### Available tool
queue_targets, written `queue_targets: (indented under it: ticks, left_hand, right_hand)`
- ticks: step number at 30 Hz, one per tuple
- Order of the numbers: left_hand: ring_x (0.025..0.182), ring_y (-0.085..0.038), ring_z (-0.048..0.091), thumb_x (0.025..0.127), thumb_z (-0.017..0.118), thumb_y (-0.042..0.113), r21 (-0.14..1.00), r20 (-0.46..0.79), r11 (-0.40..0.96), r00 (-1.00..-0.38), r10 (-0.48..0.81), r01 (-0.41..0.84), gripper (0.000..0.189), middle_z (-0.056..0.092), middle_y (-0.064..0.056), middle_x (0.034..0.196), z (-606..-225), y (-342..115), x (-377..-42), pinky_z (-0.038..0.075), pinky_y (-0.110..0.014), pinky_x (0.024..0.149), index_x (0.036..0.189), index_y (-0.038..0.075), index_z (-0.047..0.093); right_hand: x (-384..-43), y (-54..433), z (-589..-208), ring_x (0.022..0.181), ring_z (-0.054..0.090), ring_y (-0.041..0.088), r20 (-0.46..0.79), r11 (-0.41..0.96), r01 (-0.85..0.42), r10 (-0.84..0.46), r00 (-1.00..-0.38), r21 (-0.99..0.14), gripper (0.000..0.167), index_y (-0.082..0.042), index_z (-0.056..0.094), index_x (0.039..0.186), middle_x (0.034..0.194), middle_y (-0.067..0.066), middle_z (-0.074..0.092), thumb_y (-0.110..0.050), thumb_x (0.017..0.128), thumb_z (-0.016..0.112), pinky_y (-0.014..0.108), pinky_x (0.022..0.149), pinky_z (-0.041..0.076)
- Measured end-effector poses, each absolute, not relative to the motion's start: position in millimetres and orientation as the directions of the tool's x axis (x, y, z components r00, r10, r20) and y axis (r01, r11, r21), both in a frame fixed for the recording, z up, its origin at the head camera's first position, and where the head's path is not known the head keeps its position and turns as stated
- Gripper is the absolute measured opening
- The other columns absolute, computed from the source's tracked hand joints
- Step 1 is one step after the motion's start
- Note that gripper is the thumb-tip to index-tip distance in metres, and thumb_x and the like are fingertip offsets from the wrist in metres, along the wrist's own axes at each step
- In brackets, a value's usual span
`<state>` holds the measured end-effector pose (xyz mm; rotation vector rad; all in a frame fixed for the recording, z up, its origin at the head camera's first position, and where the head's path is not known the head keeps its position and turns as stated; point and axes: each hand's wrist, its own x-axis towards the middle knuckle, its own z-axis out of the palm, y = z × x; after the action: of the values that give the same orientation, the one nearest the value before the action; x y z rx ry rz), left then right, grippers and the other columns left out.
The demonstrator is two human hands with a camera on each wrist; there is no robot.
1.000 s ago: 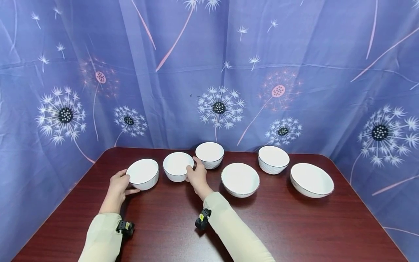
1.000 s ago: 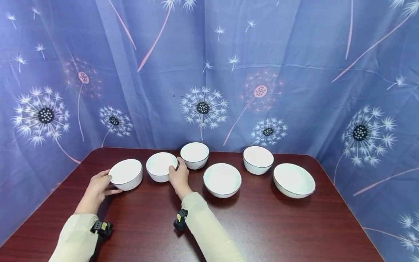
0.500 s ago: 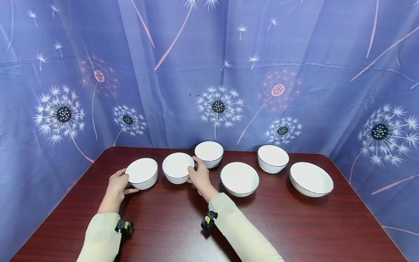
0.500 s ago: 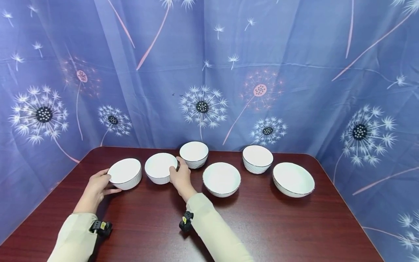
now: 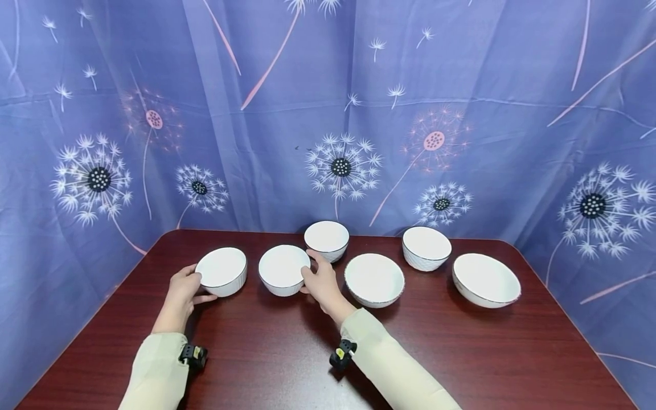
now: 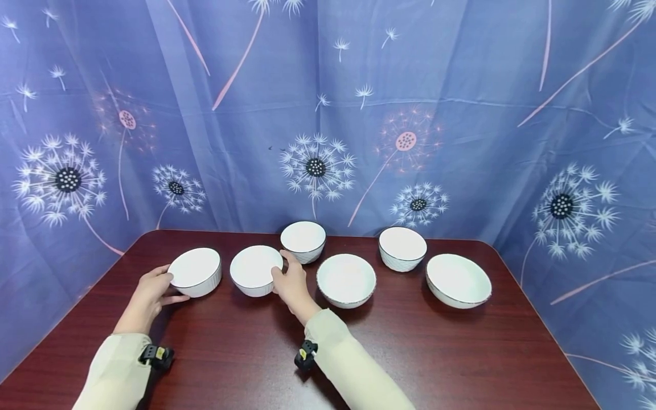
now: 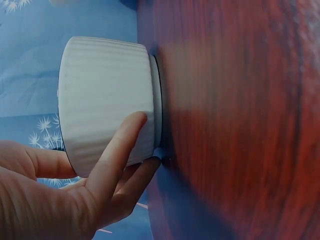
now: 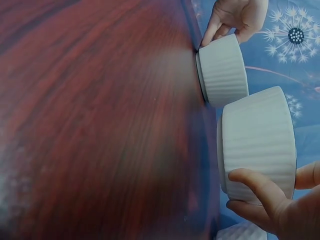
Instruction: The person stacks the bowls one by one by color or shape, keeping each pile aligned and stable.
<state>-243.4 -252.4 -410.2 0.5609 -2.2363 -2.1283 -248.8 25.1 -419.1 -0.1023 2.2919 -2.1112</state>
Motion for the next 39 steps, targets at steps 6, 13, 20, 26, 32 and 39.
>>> queue_targets:
  ticks: [6, 13, 20, 26, 32, 39]
  left_hand:
    - [0.063, -0.01, 0.059, 0.09, 0.025, -0.003, 0.968, -0.24, 0.014, -0.937, -0.255, -0.251, 0.06, 0.033, -0.037, 0.134, -409, -252, -243, 0.059, -0.041, 0.064, 0.148, -0.011, 0.014]
    - [0.066, -0.009, 0.058, 0.091, 0.025, -0.003, 0.966, -0.249, 0.008, -0.935, -0.253, -0.259, 0.06, 0.029, -0.037, 0.139, -409, -254, -243, 0.059, -0.044, 0.067, 0.149, -0.01, 0.013]
    - [0.068, -0.009, 0.058, 0.092, 0.025, -0.002, 0.964, -0.254, 0.014, -0.935, -0.249, -0.265, 0.059, 0.029, -0.036, 0.14, -408, -255, -243, 0.059, -0.044, 0.069, 0.149, -0.01, 0.013]
    - [0.068, -0.008, 0.058, 0.092, 0.025, -0.002, 0.964, -0.254, 0.009, -0.936, -0.242, -0.264, 0.059, 0.028, -0.036, 0.141, -409, -255, -245, 0.059, -0.045, 0.07, 0.149, -0.01, 0.012]
    - [0.073, -0.013, 0.06, 0.091, 0.026, -0.002, 0.966, -0.249, 0.006, -0.94, -0.232, -0.258, 0.061, 0.029, -0.037, 0.14, -411, -257, -246, 0.059, -0.044, 0.068, 0.149, -0.01, 0.012]
    - [0.072, -0.014, 0.061, 0.09, 0.028, -0.002, 0.97, -0.239, -0.012, -0.941, -0.24, -0.244, 0.061, 0.034, -0.038, 0.136, -414, -257, -246, 0.059, -0.043, 0.065, 0.149, -0.01, 0.016]
  right_hand:
    - [-242, 32, -418, 0.086, 0.068, 0.029, 0.039, 0.089, -0.047, -0.092, -0.995, -0.995, 0.049, -0.003, 0.042, 0.143, 0.134, 0.026, 0.05, -0.002, 0.094, 0.045, 0.044, 0.07, 0.059]
    - [-227, 39, -405, 0.09, 0.065, 0.033, 0.037, 0.086, -0.049, -0.133, -0.99, -0.995, 0.05, 0.003, 0.04, 0.142, 0.132, 0.031, 0.049, 0.003, 0.093, 0.043, 0.048, 0.072, 0.058]
    - [-202, 45, -382, 0.094, 0.063, 0.032, 0.048, 0.098, -0.063, -0.149, -0.988, -0.993, 0.049, 0.007, 0.04, 0.14, 0.129, 0.034, 0.05, 0.005, 0.091, 0.041, 0.047, 0.073, 0.058]
    - [-206, 49, -395, 0.102, 0.059, 0.033, 0.04, 0.084, -0.053, -0.155, -0.987, -0.995, 0.05, 0.007, 0.04, 0.14, 0.131, 0.034, 0.048, 0.006, 0.09, 0.041, 0.051, 0.074, 0.057]
    - [-217, 53, -423, 0.104, 0.059, 0.034, 0.033, 0.082, -0.045, -0.146, -0.989, -0.996, 0.052, 0.004, 0.038, 0.143, 0.134, 0.032, 0.047, 0.003, 0.091, 0.042, 0.047, 0.07, 0.058]
    - [-216, 56, -435, 0.108, 0.058, 0.033, 0.045, 0.077, -0.056, -0.131, -0.99, -0.995, 0.053, 0.004, 0.038, 0.142, 0.136, 0.03, 0.046, 0.002, 0.09, 0.042, 0.041, 0.067, 0.059]
